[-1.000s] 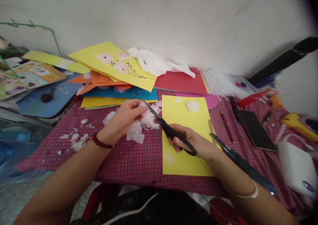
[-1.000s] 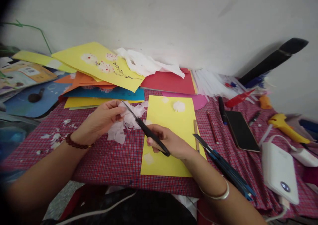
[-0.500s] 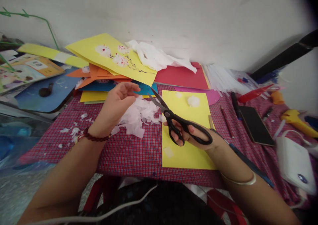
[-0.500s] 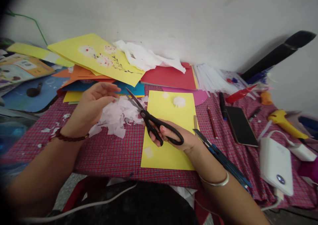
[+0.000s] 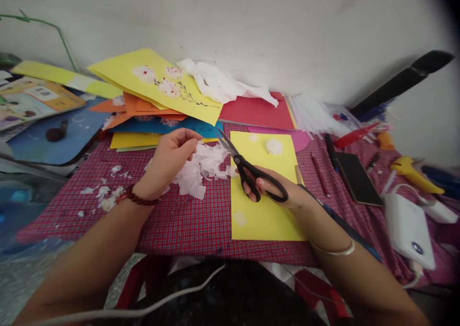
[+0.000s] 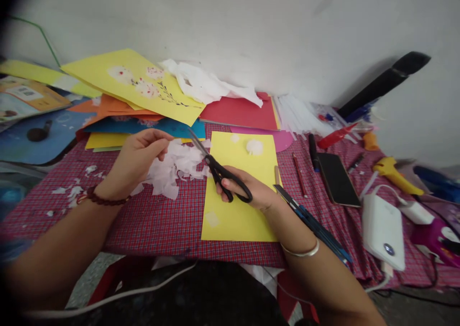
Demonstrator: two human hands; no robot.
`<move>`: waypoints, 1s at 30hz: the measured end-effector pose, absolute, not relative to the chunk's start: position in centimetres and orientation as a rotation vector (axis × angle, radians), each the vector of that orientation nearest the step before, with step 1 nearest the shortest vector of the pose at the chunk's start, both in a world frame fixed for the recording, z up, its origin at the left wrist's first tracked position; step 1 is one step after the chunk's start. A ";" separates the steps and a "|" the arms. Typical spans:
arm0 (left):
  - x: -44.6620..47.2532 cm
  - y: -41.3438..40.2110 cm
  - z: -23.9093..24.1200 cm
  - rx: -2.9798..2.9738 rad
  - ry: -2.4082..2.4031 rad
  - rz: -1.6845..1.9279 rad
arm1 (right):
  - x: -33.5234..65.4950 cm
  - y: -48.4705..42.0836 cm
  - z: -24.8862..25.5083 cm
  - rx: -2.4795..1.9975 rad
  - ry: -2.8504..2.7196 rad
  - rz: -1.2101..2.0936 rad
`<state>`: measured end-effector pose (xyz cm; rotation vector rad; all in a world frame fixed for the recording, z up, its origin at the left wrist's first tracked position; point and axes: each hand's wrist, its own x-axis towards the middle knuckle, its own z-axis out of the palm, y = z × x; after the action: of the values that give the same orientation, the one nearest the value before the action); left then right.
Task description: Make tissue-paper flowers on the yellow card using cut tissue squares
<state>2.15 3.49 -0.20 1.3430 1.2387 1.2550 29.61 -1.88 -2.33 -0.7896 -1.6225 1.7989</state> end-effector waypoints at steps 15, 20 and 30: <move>4.0 2.2 -0.2 1.134 0.657 1.077 | 27.9 -3.4 -3.3 -0.506 -1.256 2.181; 3.6 2.9 -0.4 0.988 0.766 1.221 | 28.3 -3.3 -3.2 -0.496 -1.206 2.194; 3.4 3.1 -0.7 1.193 1.056 1.245 | 35.5 0.1 1.1 -1.266 -1.201 1.309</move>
<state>3.36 3.06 -0.74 1.1926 1.0560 1.2452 35.51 0.12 1.12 -1.2661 -1.2009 1.3092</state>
